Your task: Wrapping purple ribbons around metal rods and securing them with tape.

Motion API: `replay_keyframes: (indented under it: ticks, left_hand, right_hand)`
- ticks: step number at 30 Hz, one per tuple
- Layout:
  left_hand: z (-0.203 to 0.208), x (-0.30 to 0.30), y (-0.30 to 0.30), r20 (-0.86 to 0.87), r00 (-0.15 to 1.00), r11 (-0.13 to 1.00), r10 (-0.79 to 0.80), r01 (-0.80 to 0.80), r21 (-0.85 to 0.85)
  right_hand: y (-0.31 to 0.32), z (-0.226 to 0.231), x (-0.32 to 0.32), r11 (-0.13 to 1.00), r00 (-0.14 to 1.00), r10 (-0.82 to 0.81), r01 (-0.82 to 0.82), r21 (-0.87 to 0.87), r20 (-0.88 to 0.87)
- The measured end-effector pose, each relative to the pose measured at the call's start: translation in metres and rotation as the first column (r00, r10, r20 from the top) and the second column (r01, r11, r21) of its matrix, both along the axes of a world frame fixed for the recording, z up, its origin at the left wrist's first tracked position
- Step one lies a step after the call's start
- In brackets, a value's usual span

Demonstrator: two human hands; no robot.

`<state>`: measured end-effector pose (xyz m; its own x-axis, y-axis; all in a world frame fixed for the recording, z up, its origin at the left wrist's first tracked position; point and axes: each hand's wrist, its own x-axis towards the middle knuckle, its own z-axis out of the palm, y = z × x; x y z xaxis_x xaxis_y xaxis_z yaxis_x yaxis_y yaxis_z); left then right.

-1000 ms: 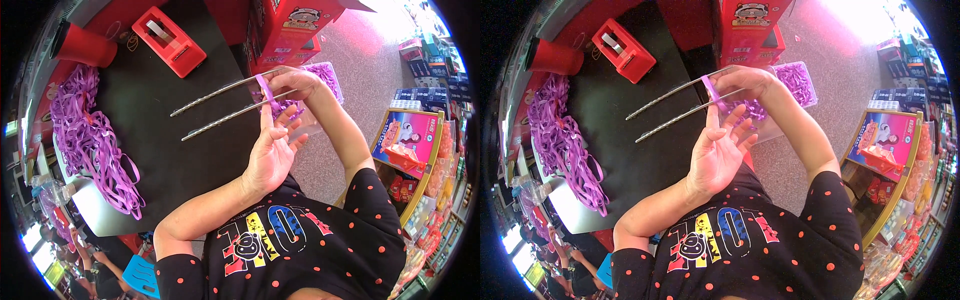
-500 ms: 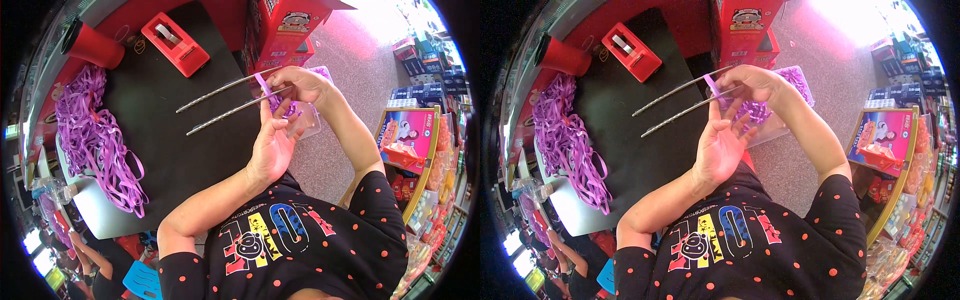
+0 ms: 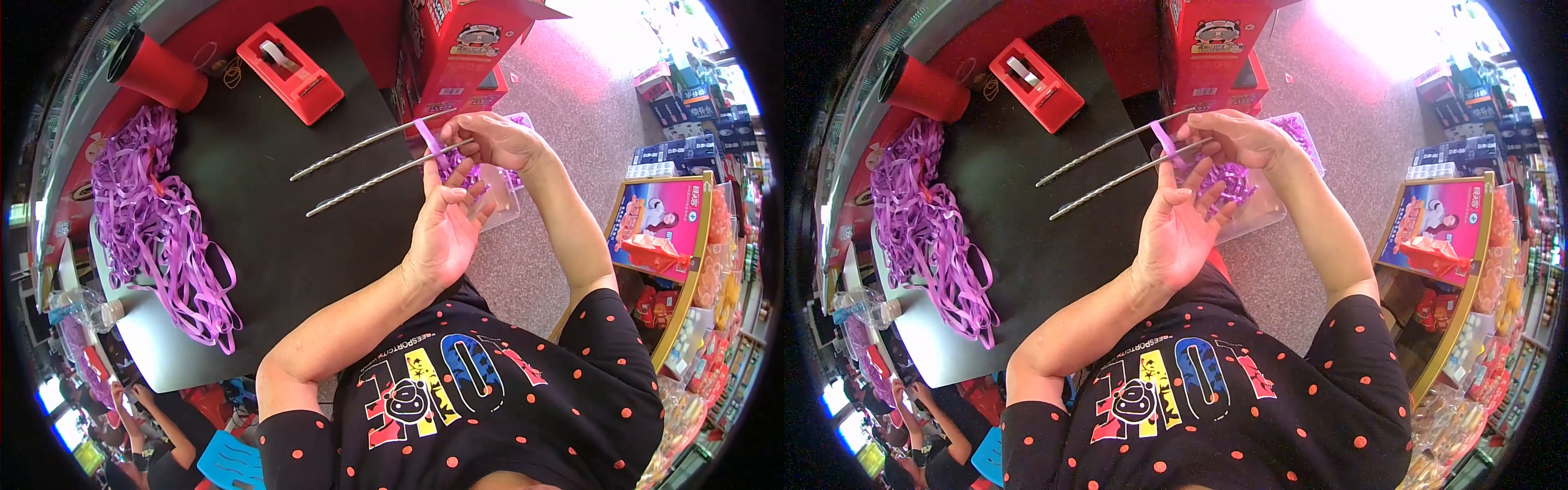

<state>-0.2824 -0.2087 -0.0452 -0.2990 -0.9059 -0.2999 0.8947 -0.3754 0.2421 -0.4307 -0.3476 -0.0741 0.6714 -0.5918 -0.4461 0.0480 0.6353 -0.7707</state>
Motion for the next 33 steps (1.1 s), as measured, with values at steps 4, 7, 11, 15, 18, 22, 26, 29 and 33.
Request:
replay_keyframes:
  ticks: [4, 7, 11, 15, 18, 22, 26, 29, 33]
  left_hand:
    - [-0.002, 0.0, 0.001, 0.002, 1.0, 1.0, -0.001, 0.001, -0.001]
    - [-0.002, -0.001, 0.001, -0.007, 1.0, 1.0, 0.003, -0.003, 0.012]
    - [-0.001, 0.0, 0.001, -0.012, 1.0, 1.0, 0.0, 0.0, -0.003]
    - [-0.004, 0.002, 0.0, -0.011, 1.0, 1.0, 0.004, -0.004, -0.003]
    - [-0.002, 0.001, 0.0, -0.023, 1.0, 1.0, -0.005, 0.005, 0.004]
    - [-0.001, 0.003, 0.001, -0.019, 1.0, 1.0, 0.002, -0.002, 0.024]
    - [-0.003, 0.003, 0.001, -0.037, 0.999, 0.999, 0.011, -0.01, 0.037]
    - [-0.004, 0.003, 0.001, -0.046, 0.999, 0.999, 0.008, -0.006, 0.037]
    - [-0.004, 0.004, 0.001, -0.06, 0.998, 0.999, 0.012, -0.009, 0.045]
  right_hand:
    - [0.004, 0.007, 0.008, 0.999, 0.994, -0.024, 0.019, -0.05, -0.106]
    - [-0.001, 0.005, 0.006, 0.999, 0.987, -0.043, 0.038, -0.031, -0.158]
    - [-0.003, 0.001, 0.005, 0.999, 0.993, -0.015, 0.011, -0.036, -0.12]
    - [-0.003, 0.003, 0.014, 0.999, 0.99, -0.021, 0.017, -0.033, -0.138]
    - [-0.008, -0.012, 0.014, 1.0, 0.989, 0.021, -0.024, -0.016, -0.149]
    - [-0.014, -0.025, 0.028, 0.978, 0.977, 0.208, -0.207, 0.029, -0.048]
    - [-0.022, -0.05, 0.037, 0.951, 0.945, 0.299, -0.306, 0.035, 0.133]
    - [-0.025, -0.062, 0.045, 0.951, 0.927, 0.298, -0.31, 0.019, 0.226]
    - [-0.026, -0.064, 0.054, 0.908, 0.852, 0.412, -0.411, -0.074, 0.322]
